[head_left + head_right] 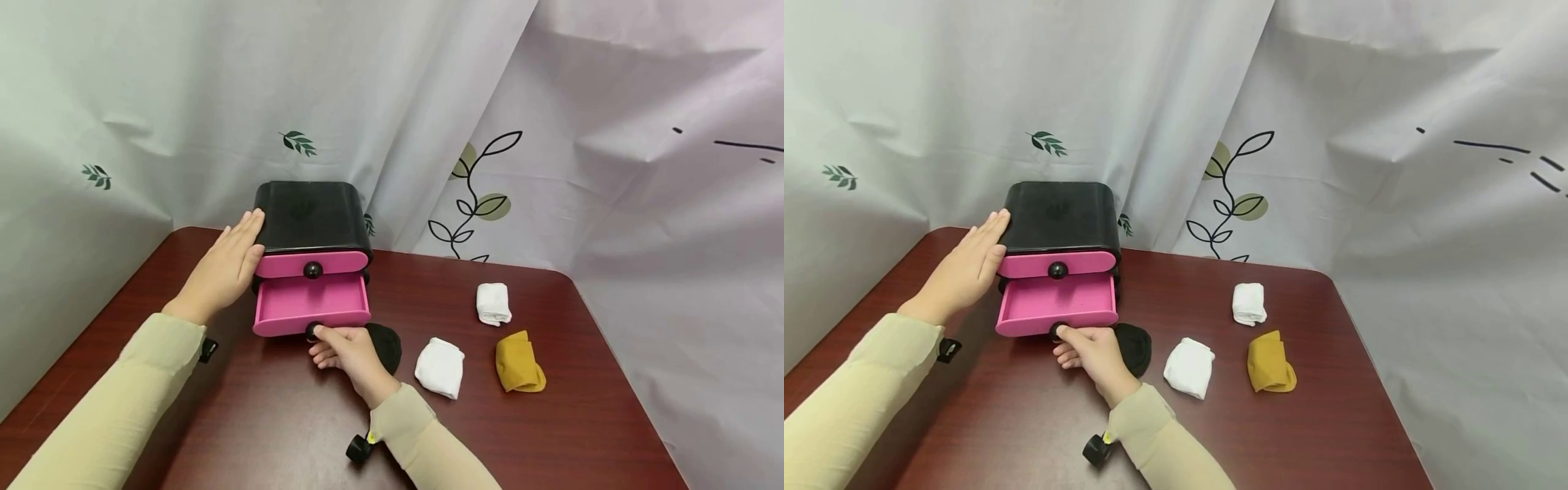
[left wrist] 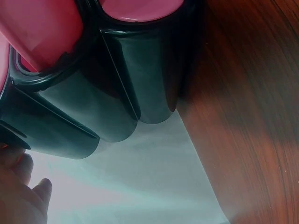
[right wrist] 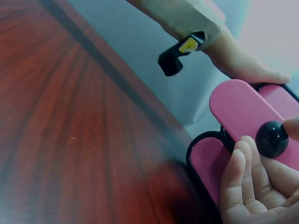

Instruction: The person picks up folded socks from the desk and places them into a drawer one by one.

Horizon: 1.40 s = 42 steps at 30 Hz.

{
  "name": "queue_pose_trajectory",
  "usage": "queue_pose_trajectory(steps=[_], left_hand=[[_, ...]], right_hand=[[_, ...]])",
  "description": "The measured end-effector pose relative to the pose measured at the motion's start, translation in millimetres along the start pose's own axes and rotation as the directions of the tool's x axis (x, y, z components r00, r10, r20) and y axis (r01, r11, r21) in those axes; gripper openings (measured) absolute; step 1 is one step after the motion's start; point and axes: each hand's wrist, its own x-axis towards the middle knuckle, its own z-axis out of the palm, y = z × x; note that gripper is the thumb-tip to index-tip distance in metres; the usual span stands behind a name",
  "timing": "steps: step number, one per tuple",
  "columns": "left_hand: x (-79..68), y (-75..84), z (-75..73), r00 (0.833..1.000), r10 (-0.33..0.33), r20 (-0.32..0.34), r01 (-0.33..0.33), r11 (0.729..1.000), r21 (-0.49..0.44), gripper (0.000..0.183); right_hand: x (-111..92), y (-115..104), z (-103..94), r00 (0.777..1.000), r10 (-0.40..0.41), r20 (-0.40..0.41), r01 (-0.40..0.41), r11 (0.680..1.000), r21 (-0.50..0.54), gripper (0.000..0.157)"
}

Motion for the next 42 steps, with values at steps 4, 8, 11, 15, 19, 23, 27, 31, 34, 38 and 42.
queue_pose_trajectory(steps=[4, 8, 11, 15, 19, 23, 27, 31, 34, 38, 42], left_hand=[[0.3, -0.4, -0.2, 1.000, -0.001, 0.003, 0.001, 1.000, -0.001, 0.055], [0.0, -0.8, -0.4, 1.000, -0.002, 0.002, 0.002, 1.000, -0.005, 0.055], [0.0, -1.3, -0.4, 1.000, -0.003, -0.001, 0.003, 1.000, -0.003, 0.055], [0.1, -2.4, -0.1, 1.000, -0.002, -0.003, 0.002, 1.000, 0.001, 0.055], [-0.7, -3.2, 0.3, 1.000, -0.004, -0.002, 0.004, 1.000, -0.002, 0.055], [-1.3, -3.4, 0.2, 1.000, -0.004, -0.005, 0.004, 1.000, 0.001, 0.055], [-1.3, -2.7, -0.5, 1.000, -0.004, -0.006, 0.004, 1.000, 0.005, 0.055], [-0.9, -1.5, -1.3, 1.000, -0.005, -0.004, 0.005, 1.000, 0.004, 0.055], [-0.5, -1.1, -1.3, 1.000, -0.004, -0.004, 0.004, 1.000, 0.001, 0.055], [0.1, -1.7, -0.2, 1.000, 0.002, -0.008, -0.002, 1.000, -0.005, 0.055], [0.0, -3.7, 2.2, 1.000, 0.008, -0.009, -0.008, 1.000, -0.006, 0.055]], right_hand=[[-11.3, 0.9, -0.7, 0.999, -0.043, 0.016, 0.043, 0.998, -0.041, 0.041], [-21.2, 3.5, -0.2, 0.997, -0.054, 0.047, 0.057, 0.996, -0.071, 0.040], [-28.3, 6.5, 0.3, 0.995, -0.053, 0.083, 0.062, 0.993, -0.102, 0.039], [-37.1, 10.2, -1.1, 0.993, -0.044, 0.106, 0.058, 0.990, -0.132, 0.038], [-46.6, 13.6, -2.9, 0.990, -0.014, 0.137, 0.036, 0.987, -0.156, 0.038], [-54.5, 17.9, -3.7, 0.988, 0.008, 0.155, 0.019, 0.985, -0.170, 0.037], [-60.2, 21.5, -4.4, 0.987, 0.008, 0.160, 0.023, 0.982, -0.189, 0.036], [-64.3, 22.0, -5.6, 0.985, -0.008, 0.171, 0.044, 0.978, -0.205, 0.033], [-66.0, 21.5, -6.4, 0.985, -0.019, 0.172, 0.055, 0.977, -0.207, 0.032], [-66.8, 21.9, -7.1, 0.984, -0.019, 0.177, 0.058, 0.974, -0.217, 0.033], [-68.4, 21.4, -8.4, 0.982, -0.001, 0.190, 0.055, 0.959, -0.280, 0.032]])
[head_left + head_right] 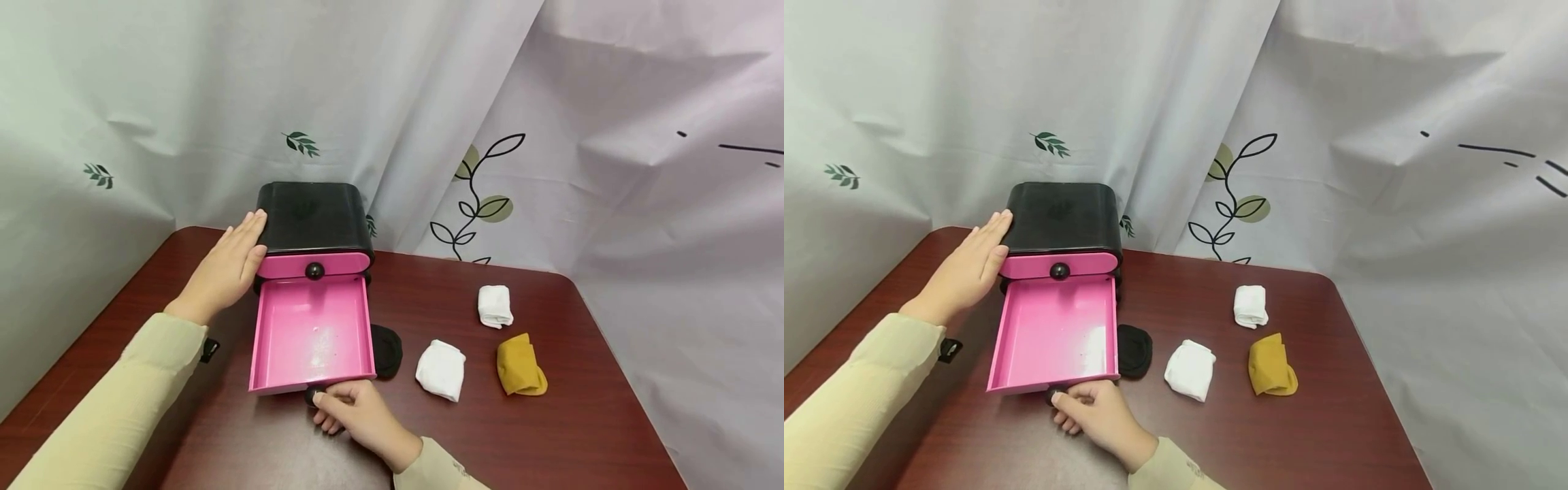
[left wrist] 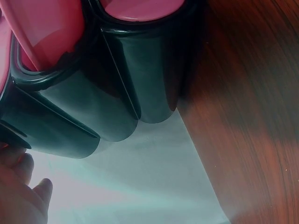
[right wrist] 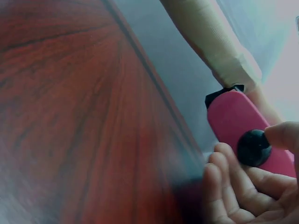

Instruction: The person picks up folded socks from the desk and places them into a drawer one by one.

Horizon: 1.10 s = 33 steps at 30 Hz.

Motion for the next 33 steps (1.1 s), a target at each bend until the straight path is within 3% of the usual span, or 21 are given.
queue_pose_trajectory(steps=[4, 9, 16, 22, 27, 30, 33], left_hand=[[-0.2, -2.1, 0.8, 1.000, 0.003, 0.001, -0.003, 1.000, 0.005, 0.055], [-0.5, -2.1, 0.7, 1.000, 0.002, -0.001, -0.002, 1.000, 0.011, 0.055], [-0.5, 0.7, -1.3, 1.000, -0.004, 0.005, 0.004, 1.000, 0.003, 0.055], [0.4, 1.6, -1.8, 1.000, -0.008, 0.012, 0.008, 1.000, 0.002, 0.055], [1.1, 2.0, -1.6, 1.000, -0.006, 0.018, 0.006, 1.000, 0.000, 0.055], [1.0, 1.9, -1.8, 1.000, -0.006, 0.018, 0.006, 1.000, 0.002, 0.055], [0.6, 1.7, -1.9, 1.000, -0.008, 0.016, 0.008, 1.000, 0.001, 0.055]], right_hand=[[-5.7, -11.2, -4.8, 1.000, -0.013, 0.015, 0.015, 0.992, -0.122, 0.029], [-11.9, -25.7, -20.3, 0.993, -0.091, 0.076, 0.108, 0.955, -0.275, 0.027], [-17.8, -50.3, -45.3, 0.985, -0.140, 0.106, 0.166, 0.937, -0.308, 0.021], [-16.6, -67.1, -65.7, 0.979, -0.204, -0.024, 0.190, 0.942, -0.276, 0.016], [-4.1, -59.1, -88.1, 0.948, -0.252, -0.193, 0.201, 0.947, -0.251, 0.013], [5.6, -51.7, -98.8, 0.916, -0.295, -0.273, 0.201, 0.924, -0.324, 0.011], [14.5, -46.0, -105.6, 0.884, -0.332, -0.328, 0.166, 0.880, -0.445, 0.013]])
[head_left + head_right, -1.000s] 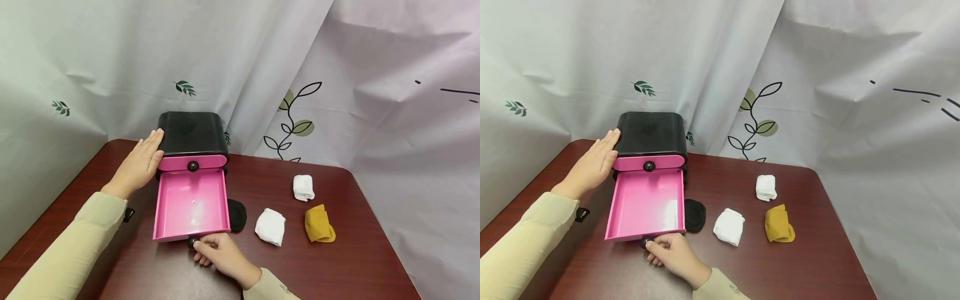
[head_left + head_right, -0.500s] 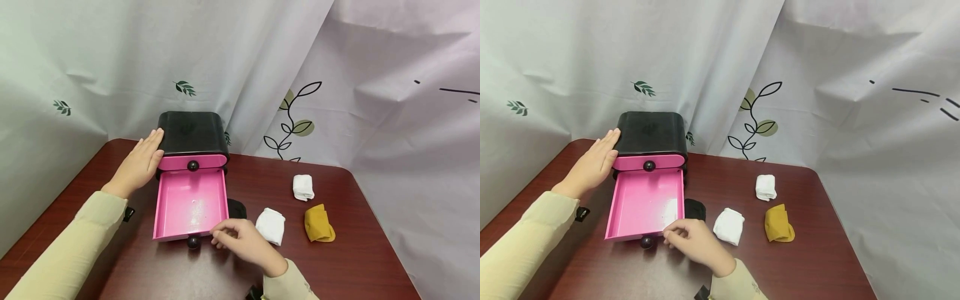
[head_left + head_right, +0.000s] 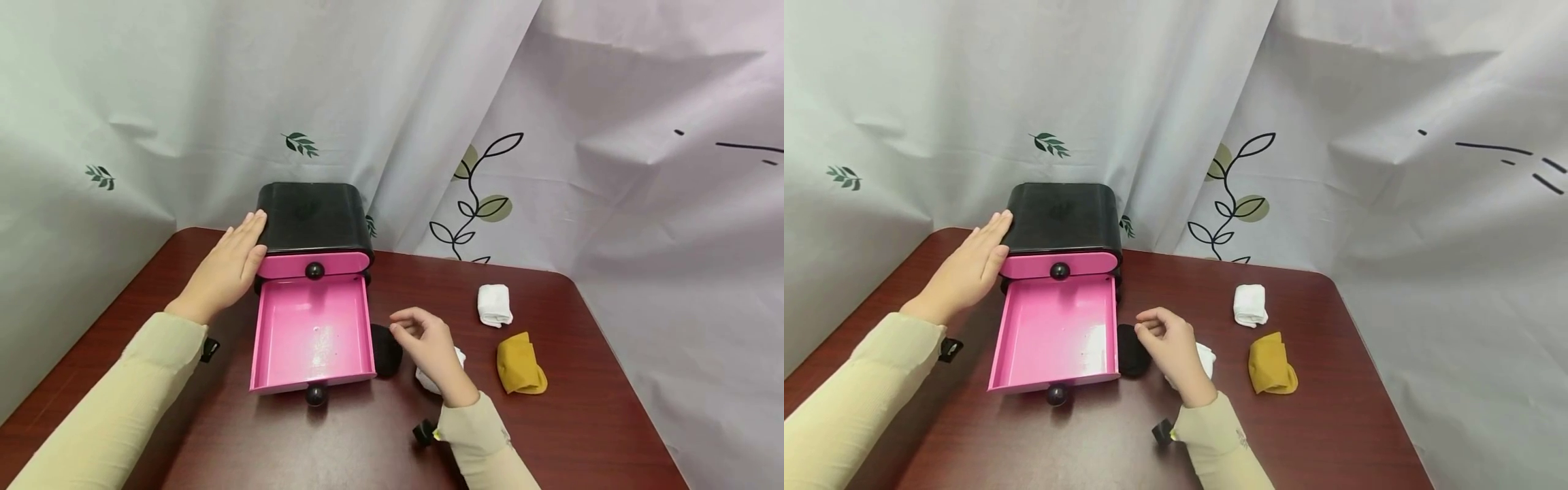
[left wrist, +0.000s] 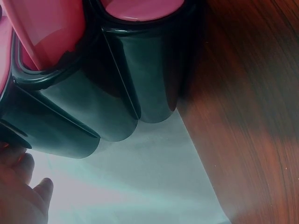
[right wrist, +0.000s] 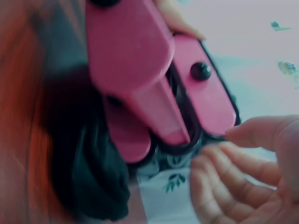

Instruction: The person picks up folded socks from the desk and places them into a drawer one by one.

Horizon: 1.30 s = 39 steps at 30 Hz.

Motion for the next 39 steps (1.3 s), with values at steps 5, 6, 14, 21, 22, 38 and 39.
queue_pose_trajectory(steps=[5, 6, 14, 21, 22, 38, 39], left_hand=[[-0.6, -1.0, 1.1, 1.000, 0.002, -0.005, -0.002, 1.000, -0.002, 0.055], [-0.6, -1.1, 1.4, 1.000, 0.002, -0.006, -0.002, 1.000, -0.002, 0.055], [-0.5, -2.3, 2.8, 1.000, 0.003, -0.002, -0.003, 1.000, 0.001, 0.055], [-0.7, -2.8, 3.2, 1.000, 0.004, -0.006, -0.004, 1.000, 0.003, 0.055], [-0.6, -2.9, 3.3, 1.000, 0.006, -0.007, -0.006, 1.000, 0.002, 0.055], [-0.6, -2.4, 2.4, 1.000, 0.008, -0.013, -0.008, 1.000, 0.002, 0.055], [-0.5, -2.5, 2.4, 1.000, 0.009, -0.015, -0.009, 1.000, 0.001, 0.055]], right_hand=[[10.0, 9.1, 4.2, 0.999, 0.032, -0.020, -0.035, 0.982, -0.187, 0.016], [11.4, 10.1, 5.5, 0.999, 0.047, -0.011, -0.049, 0.975, -0.217, 0.019], [19.5, 15.0, 15.8, 0.974, 0.217, 0.064, -0.173, 0.898, -0.404, 0.044], [23.0, 16.1, 26.7, 0.950, 0.303, 0.081, -0.228, 0.845, -0.484, 0.053], [23.4, 16.3, 28.0, 0.948, 0.306, 0.083, -0.227, 0.838, -0.495, 0.051], [29.7, 23.5, 31.9, 0.909, 0.385, 0.161, -0.273, 0.841, -0.467, 0.030], [29.8, 24.1, 32.1, 0.909, 0.382, 0.163, -0.272, 0.845, -0.461, 0.029]])
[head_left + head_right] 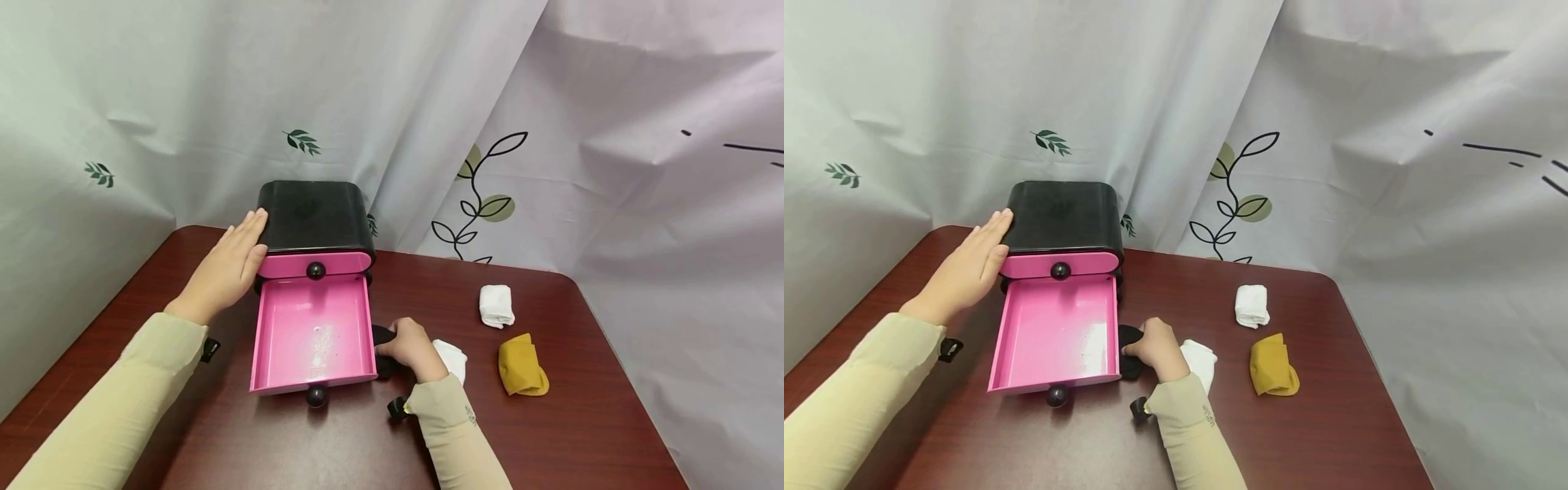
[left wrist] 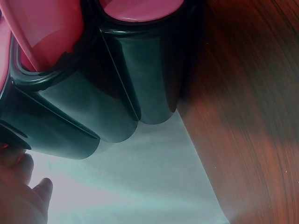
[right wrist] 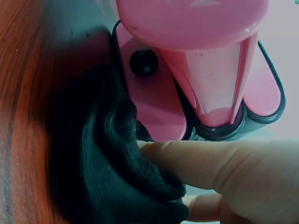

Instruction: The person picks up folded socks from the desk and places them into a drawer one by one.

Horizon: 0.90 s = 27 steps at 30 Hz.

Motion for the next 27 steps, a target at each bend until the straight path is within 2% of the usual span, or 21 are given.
queue_pose_trajectory(steps=[7, 13, 21, 27], left_hand=[[0.3, 0.2, 0.0, 1.000, 0.007, -0.005, -0.007, 1.000, -0.007, 0.054], [-0.1, -0.1, 0.1, 1.000, 0.005, -0.005, -0.005, 1.000, -0.004, 0.055], [0.7, -0.6, 1.0, 1.000, 0.004, -0.001, -0.004, 1.000, -0.004, 0.055], [0.5, -0.7, 0.8, 1.000, 0.000, 0.001, 0.000, 1.000, 0.002, 0.055]], right_hand=[[0.1, 2.5, 3.4, 0.999, -0.020, -0.037, 0.023, 0.997, 0.080, 0.023], [1.1, 5.1, 1.0, 0.991, -0.026, -0.130, 0.048, 0.985, 0.167, 0.024], [1.0, 6.5, -7.9, 0.974, 0.021, -0.226, 0.060, 0.936, 0.348, 0.032], [-1.4, 6.0, -16.3, 0.958, 0.043, -0.283, 0.089, 0.895, 0.438, 0.030]])
